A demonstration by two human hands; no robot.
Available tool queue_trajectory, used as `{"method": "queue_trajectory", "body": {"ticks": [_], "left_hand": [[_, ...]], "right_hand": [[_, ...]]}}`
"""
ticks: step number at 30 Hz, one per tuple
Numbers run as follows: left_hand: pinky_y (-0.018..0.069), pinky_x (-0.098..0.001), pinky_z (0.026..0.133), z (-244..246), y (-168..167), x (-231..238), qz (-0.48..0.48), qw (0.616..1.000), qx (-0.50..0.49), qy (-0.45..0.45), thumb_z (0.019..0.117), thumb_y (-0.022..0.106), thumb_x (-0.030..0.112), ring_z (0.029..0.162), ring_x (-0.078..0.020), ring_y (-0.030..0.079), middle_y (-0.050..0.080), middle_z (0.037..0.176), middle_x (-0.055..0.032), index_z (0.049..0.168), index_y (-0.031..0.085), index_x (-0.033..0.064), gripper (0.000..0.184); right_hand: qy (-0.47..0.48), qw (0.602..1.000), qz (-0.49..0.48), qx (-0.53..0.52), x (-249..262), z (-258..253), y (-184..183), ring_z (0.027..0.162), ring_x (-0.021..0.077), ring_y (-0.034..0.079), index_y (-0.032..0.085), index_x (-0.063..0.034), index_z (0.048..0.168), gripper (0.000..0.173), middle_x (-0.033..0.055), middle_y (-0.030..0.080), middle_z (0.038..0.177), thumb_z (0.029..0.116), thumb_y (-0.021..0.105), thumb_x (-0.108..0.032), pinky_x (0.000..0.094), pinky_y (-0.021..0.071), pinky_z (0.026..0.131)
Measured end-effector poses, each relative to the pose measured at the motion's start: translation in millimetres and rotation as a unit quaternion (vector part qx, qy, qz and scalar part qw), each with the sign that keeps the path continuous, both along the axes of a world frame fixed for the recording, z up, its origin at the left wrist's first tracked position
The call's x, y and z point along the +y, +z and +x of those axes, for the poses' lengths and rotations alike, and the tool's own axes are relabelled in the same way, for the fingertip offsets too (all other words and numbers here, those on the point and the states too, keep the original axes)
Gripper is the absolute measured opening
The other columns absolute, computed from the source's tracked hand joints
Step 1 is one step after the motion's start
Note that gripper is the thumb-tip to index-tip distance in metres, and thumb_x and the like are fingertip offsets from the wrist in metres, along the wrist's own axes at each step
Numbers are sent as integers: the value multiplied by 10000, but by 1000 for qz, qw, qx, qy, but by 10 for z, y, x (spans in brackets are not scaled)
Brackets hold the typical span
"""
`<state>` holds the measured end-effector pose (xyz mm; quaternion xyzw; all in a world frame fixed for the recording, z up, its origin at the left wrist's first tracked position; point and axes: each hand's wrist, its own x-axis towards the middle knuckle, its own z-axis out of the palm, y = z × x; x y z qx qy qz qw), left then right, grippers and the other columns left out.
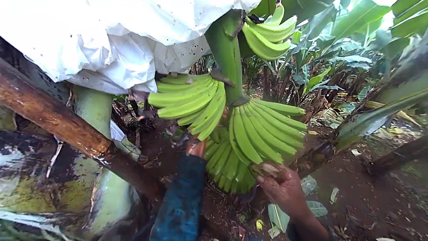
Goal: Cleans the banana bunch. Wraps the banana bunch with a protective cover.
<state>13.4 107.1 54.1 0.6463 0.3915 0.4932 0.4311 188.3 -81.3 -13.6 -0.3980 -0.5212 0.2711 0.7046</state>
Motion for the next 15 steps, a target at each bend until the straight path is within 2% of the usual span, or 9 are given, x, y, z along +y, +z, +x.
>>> {"method": "queue_trajectory", "body": {"ticks": [2, 4, 5, 7, 9, 11, 12, 14, 15], "left_hand": [[510, -318, 960, -15, 112, -162, -35, 999, 22, 1, 1039, 549, 48, 1058, -158, 628, 667, 1171, -170, 1274, 597, -85, 274], [485, -257, 861, 122, 574, -212, -108, 980, 163, -25, 1042, 534, 21, 918, -98, 573, 635, 1067, -91, 1237, 599, -33, 213], [491, -253, 745, 155, 604, -105, -69, 975, 206, -38, 1025, 564, 21, 803, -104, 564, 626, 967, -86, 1183, 606, -20, 168], [495, -274, 604, -16, 205, 247, 80, 978, 175, -79, 957, 641, 58, 691, -114, 590, 653, 864, -86, 1140, 627, 5, 191], [544, -311, 679, -203, 107, 232, 129, 973, 182, -50, 944, 719, 168, 750, -99, 634, 697, 921, -46, 1172, 682, 65, 253], [588, -420, 830, -305, 190, 61, 134, 963, 235, -3, 908, 769, 279, 889, -142, 693, 727, 1010, -55, 1185, 705, 103, 334], [587, -465, 853, -360, 222, -6, 122, 954, 274, 9, 900, 766, 356, 913, -166, 701, 730, 1010, -59, 1176, 707, 120, 368], [544, -572, 905, -476, 307, -165, 95, 927, 362, 30, 924, 693, 522, 989, -242, 698, 724, 1063, -95, 1227, 686, 133, 493], [527, -597, 918, -523, 334, -245, 99, 914, 391, 38, 944, 634, 580, 1018, -265, 696, 723, 1088, -108, 1246, 682, 131, 543]], "right_hand": [[63, 995, 2, 72, -47, 94, -13, 498, 21, 549, 702, -156, 1182, 259, -9, 714, 845, 929, 745, -189, 196, 480, 412], [160, 979, 5, 129, -99, 247, -23, 528, 19, 576, 700, -170, 1215, 283, -1, 715, 855, 958, 706, -288, 181, 478, 426], [204, 967, -2, 151, -117, 291, -3, 551, 28, 591, 701, -163, 1223, 313, 11, 715, 864, 971, 680, -347, 177, 476, 436], [246, 954, -40, 170, -182, 275, 97, 559, 29, 602, 710, -153, 1187, 380, 19, 716, 849, 982, 642, -467, 161, 464, 435], [255, 950, -100, 149, -208, 198, 247, 522, 17, 580, 700, -142, 1144, 483, 8, 710, 808, 963, 612, -582, 157, 444, 411], [295, 933, -165, 121, -151, 150, 376, 507, 24, 564, 681, -127, 1232, 637, -2, 695, 794, 934, 570, -679, 164, 447, 407], [315, 921, -196, 119, -100, 124, 432, 501, 27, 555, 663, -124, 1265, 682, -4, 687, 788, 923, 564, -706, 167, 441, 403], [343, 897, -248, 129, 14, 61, 552, 480, 16, 534, 643, -135, 1268, 622, -19, 671, 768, 954, 564, -665, 159, 426, 391], [352, 887, -264, 142, 75, 24, 602, 464, 10, 520, 651, -130, 1232, 506, -25, 653, 737, 994, 566, -568, 155, 419, 384]]}}
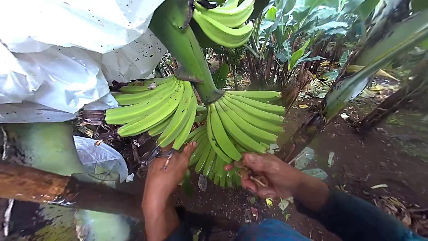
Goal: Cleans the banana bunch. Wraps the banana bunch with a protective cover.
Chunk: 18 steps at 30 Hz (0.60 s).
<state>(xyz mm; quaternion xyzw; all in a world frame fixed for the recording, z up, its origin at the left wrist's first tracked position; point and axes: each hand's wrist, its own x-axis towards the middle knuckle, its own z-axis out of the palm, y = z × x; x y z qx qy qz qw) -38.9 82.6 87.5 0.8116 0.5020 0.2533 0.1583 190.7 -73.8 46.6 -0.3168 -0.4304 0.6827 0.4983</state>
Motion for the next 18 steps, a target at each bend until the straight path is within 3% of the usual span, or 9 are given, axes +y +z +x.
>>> {"method": "queue_trajectory", "body": {"ticks": [2, 4, 6, 7, 10, 11, 13, 15, 18], "left_hand": [[545, -562, 874, -66, 0, -104, 42, 999, 19, 0, 958, 574, 615, 969, -234, 707, 736, 1041, -75, 1202, 709, 142, 549], [558, -496, 830, -107, -36, -145, 67, 998, 2, -18, 961, 572, 590, 918, -179, 710, 746, 992, -35, 1162, 732, 150, 510], [588, -397, 873, -145, -100, -150, 64, 997, -21, -47, 973, 576, 544, 969, -112, 710, 746, 1076, 6, 1241, 706, 154, 491], [590, -376, 890, -155, -137, -146, 63, 995, -34, -64, 983, 577, 509, 994, -105, 708, 742, 1110, 7, 1265, 693, 148, 473], [591, -317, 885, -130, -271, -131, 82, 990, -51, -100, 1010, 557, 423, 989, -61, 708, 746, 1112, 30, 1253, 703, 167, 383], [592, -292, 865, -107, -310, -130, 88, 988, -57, -110, 1014, 552, 401, 968, -42, 707, 748, 1094, 42, 1232, 712, 172, 354], [588, -235, 811, -30, -360, -133, 87, 984, -79, -130, 1024, 543, 379, 921, -3, 699, 749, 1057, 78, 1190, 726, 185, 313], [581, -220, 755, 75, -390, -180, 91, 977, -117, -153, 1026, 544, 357, 855, -2, 683, 739, 988, 85, 1136, 745, 172, 294], [551, -210, 643, 223, -347, -359, 163, 948, -200, -184, 1009, 587, 355, 742, -18, 638, 686, 842, 51, 966, 745, 122, 285]], "right_hand": [[16, 999, -29, 23, 141, -91, 41, 418, 8, 474, 662, -102, 1099, 277, -39, 569, 637, 1042, 549, -348, 157, 403, 362], [17, 999, -25, 20, 261, -175, 9, 390, 8, 441, 620, -91, 1005, 193, -47, 513, 589, 1062, 518, -244, 160, 385, 345], [-41, 994, 49, -94, 317, -201, -66, 419, 12, 451, 610, -86, 962, 202, -45, 530, 612, 1067, 519, -232, 165, 390, 375], [-90, 966, 116, -212, 324, -163, -103, 482, 24, 496, 624, -74, 960, 243, -37, 563, 661, 1074, 518, -261, 185, 433, 439], [-186, 784, 271, -526, 260, 62, -137, 655, 148, 632, 656, -33, 919, 433, 57, 626, 722, 1088, 457, -379, 358, 547, 633], [-210, 719, 305, -588, 224, 122, -143, 681, 200, 656, 661, -33, 900, 456, 86, 637, 721, 1088, 444, -387, 415, 558, 648], [-231, 639, 336, -653, 180, 210, -133, 728, 247, 685, 665, -55, 902, 447, 104, 656, 755, 1083, 437, -395, 461, 573, 653], [-220, 639, 339, -654, 124, 216, -82, 741, 237, 687, 658, -65, 927, 456, 98, 654, 771, 1092, 421, -417, 447, 574, 651], [-197, 765, 304, -533, 5, 174, -1, 650, 119, 618, 646, -51, 948, 435, 42, 611, 724, 1101, 436, -400, 317, 539, 604]]}}
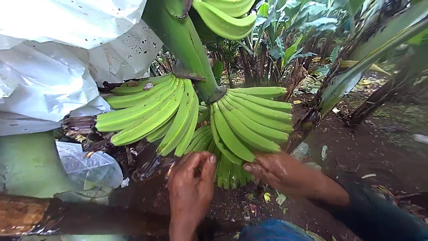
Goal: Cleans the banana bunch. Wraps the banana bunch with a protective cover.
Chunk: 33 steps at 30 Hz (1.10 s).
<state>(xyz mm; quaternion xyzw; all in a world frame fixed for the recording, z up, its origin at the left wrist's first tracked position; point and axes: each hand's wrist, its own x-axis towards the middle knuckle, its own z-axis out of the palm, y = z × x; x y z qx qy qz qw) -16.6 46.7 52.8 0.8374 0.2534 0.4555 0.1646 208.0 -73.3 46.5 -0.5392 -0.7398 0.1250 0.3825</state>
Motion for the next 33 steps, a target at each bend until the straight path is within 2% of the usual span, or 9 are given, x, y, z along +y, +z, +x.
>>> {"method": "queue_trajectory", "body": {"ticks": [2, 5, 7, 11, 16, 21, 24, 29, 33], "left_hand": [[536, -216, 687, 61, 58, -147, 72, 996, -41, -26, 982, 646, 387, 804, -52, 629, 664, 862, 19, 940, 709, 123, 274], [514, -229, 762, 161, 71, -259, 148, 986, -48, -53, 931, 722, 375, 910, -99, 613, 644, 960, -20, 1045, 718, 148, 254], [500, -248, 787, 221, 49, -261, 173, 983, -37, -55, 927, 721, 349, 945, -115, 598, 631, 1021, -38, 1146, 729, 183, 275], [507, -334, 897, 279, -29, -302, 222, 971, 40, -83, 941, 677, 320, 1121, -190, 597, 631, 1248, -69, 1264, 688, 313, 324], [463, -371, 902, 321, -18, -296, 282, 945, 120, -115, 984, 621, 266, 1120, -241, 577, 621, 1300, -70, 1338, 632, 306, 356], [466, -379, 781, 406, 24, -180, 360, 915, 135, -120, 1031, 525, 144, 950, -255, 598, 664, 1137, -89, 1212, 677, 164, 237], [479, -370, 757, 446, 22, -132, 370, 913, 117, -122, 1022, 544, 136, 912, -255, 599, 663, 1076, -96, 1185, 674, 112, 210], [524, -283, 856, 458, -24, -68, 168, 974, 11, -149, 1019, 628, 242, 980, -144, 607, 634, 1042, -37, 1090, 691, 153, 130], [505, -187, 869, 258, 0, -93, 108, 984, -48, -135, 1014, 633, 312, 1008, -41, 588, 606, 1042, 58, 1058, 698, 206, 132]], "right_hand": [[51, 976, -69, 200, -65, -35, -25, 593, 8, 577, 648, -64, 947, 373, -28, 605, 730, 1102, 464, -349, 189, 521, 541], [76, 898, -138, 410, -123, -163, -162, 531, -8, 540, 626, -139, 898, 317, -76, 600, 706, 1088, 476, -342, 169, 467, 457], [40, 932, -48, 358, -117, -266, -267, 545, -6, 561, 630, -107, 873, 338, -56, 596, 680, 1089, 485, -323, 172, 492, 484], [-78, 989, 122, 5, -83, -228, -377, 642, 107, 633, 647, -86, 838, 355, 36, 612, 666, 1062, 473, -300, 290, 541, 592], [-50, 990, 122, -59, -197, -15, -274, 685, 136, 651, 626, -88, 844, 351, 48, 620, 694, 1075, 452, -286, 313, 544, 608], [25, 997, 50, 55, -359, 135, -297, 547, 18, 512, 612, -66, 898, 347, -6, 528, 632, 1100, 449, -297, 184, 426, 499], [-31, 982, 8, 189, -386, 207, -479, 558, 11, 573, 660, -57, 964, 320, -15, 613, 688, 1076, 518, -322, 185, 509, 509], [-111, 896, -7, 429, -95, 75, -535, 504, 59, 548, 595, -86, 1184, 371, -23, 654, 792, 965, 698, -368, 242, 486, 416], [-64, 885, -23, 461, 169, -17, -437, 476, 76, 543, 621, -56, 1118, 260, -12, 612, 700, 1020, 619, -296, 253, 491, 419]]}}
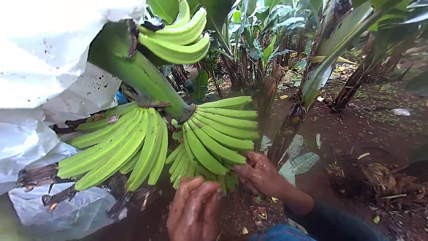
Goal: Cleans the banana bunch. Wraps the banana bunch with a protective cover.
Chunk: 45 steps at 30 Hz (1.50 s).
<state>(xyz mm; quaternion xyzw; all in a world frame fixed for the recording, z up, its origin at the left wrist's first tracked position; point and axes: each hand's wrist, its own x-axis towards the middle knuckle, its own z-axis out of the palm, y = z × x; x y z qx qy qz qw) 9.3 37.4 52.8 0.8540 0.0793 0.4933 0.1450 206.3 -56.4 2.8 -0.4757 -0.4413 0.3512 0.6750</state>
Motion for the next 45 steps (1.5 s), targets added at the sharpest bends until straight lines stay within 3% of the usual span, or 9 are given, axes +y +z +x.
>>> {"method": "queue_trajectory", "body": {"ticks": [4, 7, 11, 15, 21, 27, 32, 39, 45], "left_hand": [[527, -245, 781, -269, -70, -100, 33, 990, 58, 121, 1002, 634, 351, 854, -91, 636, 667, 861, -6, 917, 717, 145, 237], [564, -247, 615, -219, -172, -290, -126, 966, 167, 151, 997, 623, 358, 680, -51, 653, 707, 788, 7, 916, 766, 83, 320], [646, -337, 547, 180, -434, -408, -413, 908, 69, -37, 1053, 570, 258, 638, -173, 728, 746, 854, -45, 1123, 649, 10, 269], [632, -358, 544, 526, -451, -484, -572, 804, -68, -150, 1081, 409, 75, 576, -237, 717, 728, 754, -156, 1045, 599, -36, 222], [502, -245, 376, 493, -395, -529, -613, 771, -42, -165, 1069, 425, 80, 434, -106, 555, 612, 652, -51, 937, 600, 20, 227], [548, -258, 476, 392, -637, -576, -406, 905, 107, -69, 1043, 553, 207, 513, -66, 600, 625, 633, 26, 832, 703, 78, 289], [537, -214, 538, 321, -731, -567, -274, 950, 152, -3, 995, 613, 226, 577, -17, 603, 656, 690, 50, 915, 730, 104, 188], [619, -281, 747, -54, -368, -517, -117, 968, 189, 115, 978, 644, 205, 901, -92, 722, 744, 1086, -40, 1053, 778, 119, 176], [517, -408, 940, -498, 247, -365, 115, 932, 24, 342, 889, 765, 341, 1095, -276, 627, 656, 1162, -173, 1208, 712, 108, 399]], "right_hand": [[-139, 935, 82, -316, 120, 134, -140, 574, 95, 596, 665, -23, 869, 289, 43, 615, 650, 1033, 551, -231, 273, 501, 542], [-174, 849, 150, -476, -1, 216, -158, 568, 149, 601, 635, -56, 847, 309, 56, 597, 635, 1050, 506, -250, 318, 493, 519], [-120, 896, 164, -394, -108, 225, -158, 583, 75, 585, 649, -39, 837, 271, 38, 611, 648, 1024, 547, -206, 236, 484, 546], [9, 994, 64, -84, -197, 193, -114, 533, 3, 568, 698, -71, 877, 206, -50, 654, 690, 1004, 543, -115, 196, 499, 480], [-169, 875, 164, -422, -389, 171, -114, 539, 46, 552, 632, -63, 773, 275, 17, 577, 593, 987, 595, -231, 215, 441, 493], [-28, 984, 73, -160, -303, 180, -16, 514, -11, 553, 685, -49, 884, 233, -51, 608, 648, 1031, 580, -196, 177, 496, 469], [-4, 1000, 4, -20, -68, 47, 27, 493, 26, 548, 699, -49, 951, 154, -27, 664, 701, 1007, 569, -109, 201, 474, 442], [-224, 920, 89, -309, 26, 42, -193, 547, 48, 563, 667, -55, 754, 277, 6, 602, 613, 975, 610, -211, 251, 476, 503], [-267, 910, -95, -301, 24, 561, 122, 838, 181, 700, 584, -60, 1343, 536, 87, 721, 1010, 877, 701, -298, 441, 588, 746]]}}
